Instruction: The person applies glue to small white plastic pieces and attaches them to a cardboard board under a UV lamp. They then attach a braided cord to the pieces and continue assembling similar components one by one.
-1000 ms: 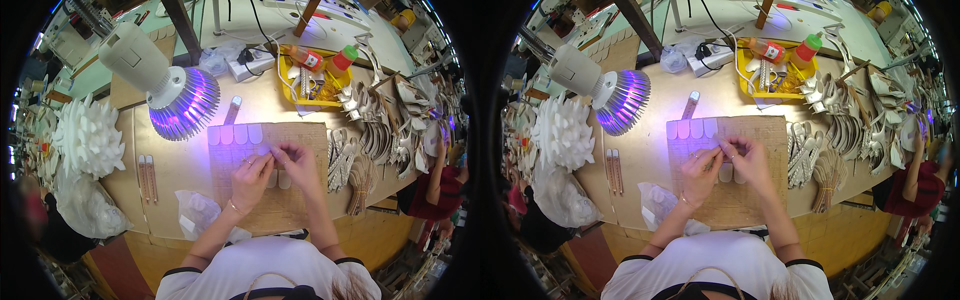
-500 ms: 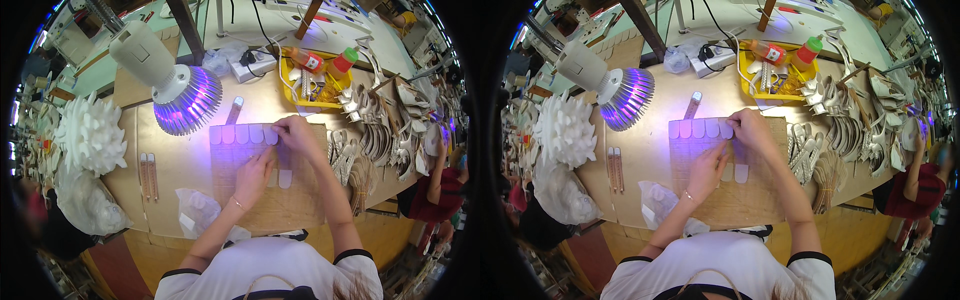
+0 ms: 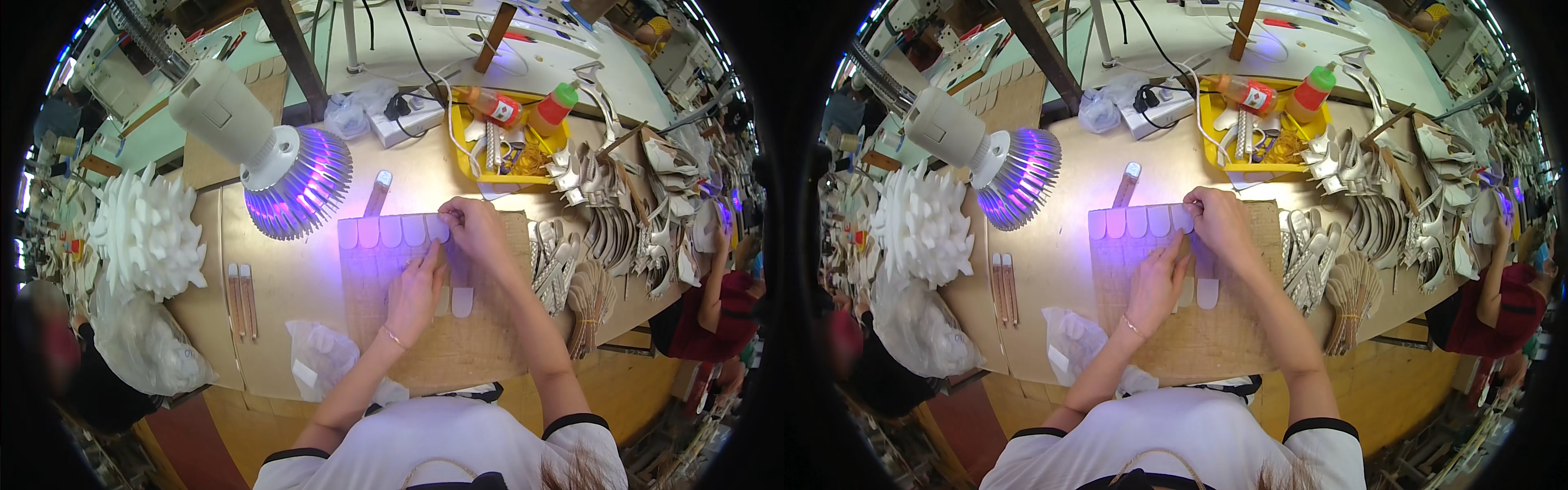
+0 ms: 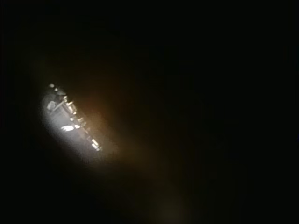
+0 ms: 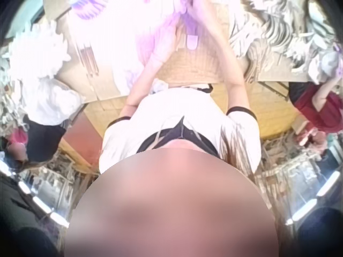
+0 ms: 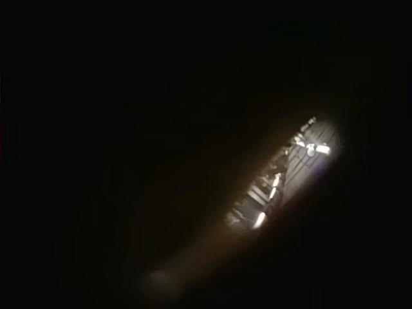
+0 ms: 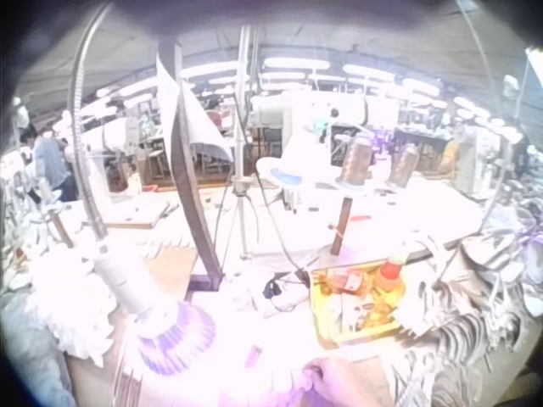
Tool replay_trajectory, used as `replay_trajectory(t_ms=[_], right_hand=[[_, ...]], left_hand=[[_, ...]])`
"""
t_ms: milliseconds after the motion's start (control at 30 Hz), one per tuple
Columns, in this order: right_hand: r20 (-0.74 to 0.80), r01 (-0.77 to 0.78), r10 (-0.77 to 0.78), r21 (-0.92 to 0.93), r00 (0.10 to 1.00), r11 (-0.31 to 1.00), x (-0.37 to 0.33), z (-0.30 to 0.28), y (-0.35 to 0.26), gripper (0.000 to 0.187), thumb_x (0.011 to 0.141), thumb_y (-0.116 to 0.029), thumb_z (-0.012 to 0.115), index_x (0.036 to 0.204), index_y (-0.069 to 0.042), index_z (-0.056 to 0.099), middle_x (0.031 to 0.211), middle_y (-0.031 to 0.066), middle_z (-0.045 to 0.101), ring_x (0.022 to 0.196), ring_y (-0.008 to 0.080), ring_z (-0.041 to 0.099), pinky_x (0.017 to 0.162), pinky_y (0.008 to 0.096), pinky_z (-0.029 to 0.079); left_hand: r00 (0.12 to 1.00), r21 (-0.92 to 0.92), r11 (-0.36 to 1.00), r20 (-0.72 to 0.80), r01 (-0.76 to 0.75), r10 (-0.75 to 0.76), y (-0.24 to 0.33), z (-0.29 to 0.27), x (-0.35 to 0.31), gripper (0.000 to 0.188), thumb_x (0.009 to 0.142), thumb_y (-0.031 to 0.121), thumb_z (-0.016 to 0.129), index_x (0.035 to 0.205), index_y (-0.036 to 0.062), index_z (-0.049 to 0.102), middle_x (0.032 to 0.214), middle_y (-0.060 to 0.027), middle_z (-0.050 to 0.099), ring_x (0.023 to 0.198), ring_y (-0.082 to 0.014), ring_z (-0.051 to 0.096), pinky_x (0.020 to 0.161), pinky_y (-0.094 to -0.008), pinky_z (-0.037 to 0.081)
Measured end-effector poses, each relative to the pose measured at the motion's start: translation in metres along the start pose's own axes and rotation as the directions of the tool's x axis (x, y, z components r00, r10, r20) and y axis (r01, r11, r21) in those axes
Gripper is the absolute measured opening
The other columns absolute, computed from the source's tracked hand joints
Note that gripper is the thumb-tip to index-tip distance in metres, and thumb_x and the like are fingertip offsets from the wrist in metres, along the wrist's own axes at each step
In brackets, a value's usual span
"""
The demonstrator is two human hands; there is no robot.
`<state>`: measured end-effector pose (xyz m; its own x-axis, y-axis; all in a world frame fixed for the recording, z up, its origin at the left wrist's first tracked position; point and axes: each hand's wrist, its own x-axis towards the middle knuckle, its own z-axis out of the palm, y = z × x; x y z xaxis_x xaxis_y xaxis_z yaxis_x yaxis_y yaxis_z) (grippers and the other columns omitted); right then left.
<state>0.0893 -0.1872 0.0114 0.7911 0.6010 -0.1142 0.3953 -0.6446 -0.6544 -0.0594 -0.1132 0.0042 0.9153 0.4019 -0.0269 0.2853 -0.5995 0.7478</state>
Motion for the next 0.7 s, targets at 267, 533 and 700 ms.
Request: replay_trajectory(t_ms=[267, 533, 700], right_hand=[[-0.056, -0.008, 0.006, -0.034, 0.998, 0.999, -0.003, 0.006, 0.0, 0.011, 0.085, -0.011, 0.065, 0.091, -0.004, 0.071, 0.084, 0.0142, 0.071, 0.078, 0.029, 0.07, 0.072, 0.0381, 0.054], [-0.291, 0.112, -0.242, -0.399, 0.926, 0.91, -0.009, 0.012, -0.011, 0.015, 0.083, -0.014, 0.066, 0.095, -0.006, 0.068, 0.08, 0.0124, 0.064, 0.072, 0.0293, 0.064, 0.063, 0.0402, 0.05], [0.042, 0.11, -0.14, 0.415, 0.989, 0.903, -0.056, -0.043, -0.05, 0.02, 0.085, -0.018, 0.067, 0.1, -0.005, 0.067, 0.094, 0.0111, 0.064, 0.082, 0.0249, 0.062, 0.071, 0.0342, 0.048]], left_hand=[[0.999, 0.027, 0.999, 0.024, 0.023, -0.023, 0.001, 0.001, 0.0, 0.042, 0.091, 0.012, 0.059, 0.131, 0.0017, 0.053, 0.087, -0.0221, 0.063, 0.079, -0.0398, 0.062, 0.068, -0.0471, 0.049], [0.997, 0.054, 0.998, 0.062, 0.045, -0.048, 0.0, 0.004, 0.004, 0.039, 0.092, 0.011, 0.058, 0.13, 0.0013, 0.055, 0.089, -0.0221, 0.063, 0.081, -0.0399, 0.062, 0.069, -0.0472, 0.05], [0.994, -0.024, 0.998, 0.094, -0.054, 0.056, -0.012, -0.002, 0.005, 0.041, 0.09, 0.014, 0.059, 0.13, 0.0024, 0.056, 0.092, -0.0223, 0.065, 0.081, -0.0392, 0.065, 0.07, -0.0469, 0.052]])
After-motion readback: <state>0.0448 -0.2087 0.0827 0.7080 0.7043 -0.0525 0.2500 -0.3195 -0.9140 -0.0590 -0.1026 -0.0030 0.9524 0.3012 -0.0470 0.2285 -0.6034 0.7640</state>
